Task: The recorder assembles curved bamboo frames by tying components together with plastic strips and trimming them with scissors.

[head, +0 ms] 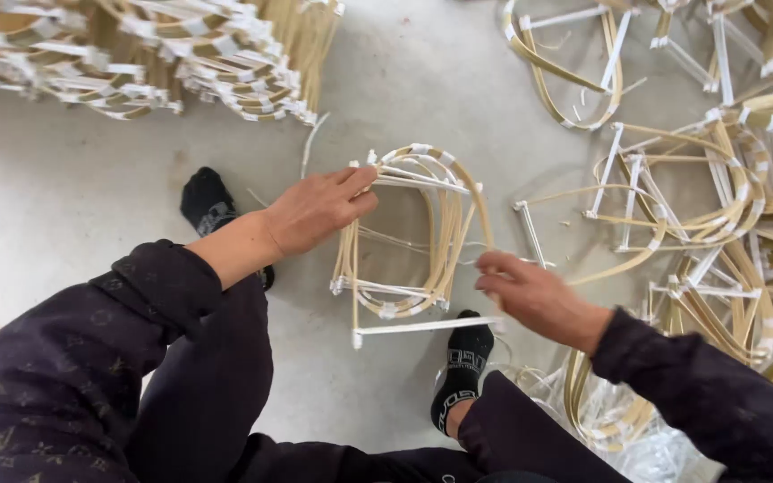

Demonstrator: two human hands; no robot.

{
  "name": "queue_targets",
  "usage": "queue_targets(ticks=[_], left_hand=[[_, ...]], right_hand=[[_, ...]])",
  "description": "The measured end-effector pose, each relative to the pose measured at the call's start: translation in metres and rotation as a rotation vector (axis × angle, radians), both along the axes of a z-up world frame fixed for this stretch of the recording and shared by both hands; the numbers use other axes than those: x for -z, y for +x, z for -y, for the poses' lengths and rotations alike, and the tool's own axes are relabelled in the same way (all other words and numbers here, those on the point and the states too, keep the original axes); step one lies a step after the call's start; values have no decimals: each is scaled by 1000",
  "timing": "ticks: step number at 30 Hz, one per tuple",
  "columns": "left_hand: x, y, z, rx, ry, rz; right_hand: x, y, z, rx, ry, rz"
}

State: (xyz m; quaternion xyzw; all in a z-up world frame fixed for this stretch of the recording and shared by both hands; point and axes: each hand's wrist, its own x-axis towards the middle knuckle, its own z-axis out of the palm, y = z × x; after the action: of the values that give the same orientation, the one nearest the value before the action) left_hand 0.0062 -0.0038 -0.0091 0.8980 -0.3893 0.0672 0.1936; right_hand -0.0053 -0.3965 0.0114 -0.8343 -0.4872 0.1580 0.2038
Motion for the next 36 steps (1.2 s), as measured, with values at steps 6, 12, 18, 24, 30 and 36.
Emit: queue_targets(ticks=[6,12,18,24,30,36], left_hand=[[43,6,8,-87,-18,101],[23,-27,36,-686,-348,-623],[37,-28,47,-571,-281,-649],[56,-32,44,-594,-415,-560],[55,-24,42,-675,-517,-633],[70,-23,43,-946,-940,-858]], right_hand=[[47,7,17,71,-42,-18],[140,41,186,481,-651,52],[140,34,226,534,-643,195],[-32,59,113,815,108,333],[-52,44,25,945,421,-472],[21,33,-13,833,169,-898]])
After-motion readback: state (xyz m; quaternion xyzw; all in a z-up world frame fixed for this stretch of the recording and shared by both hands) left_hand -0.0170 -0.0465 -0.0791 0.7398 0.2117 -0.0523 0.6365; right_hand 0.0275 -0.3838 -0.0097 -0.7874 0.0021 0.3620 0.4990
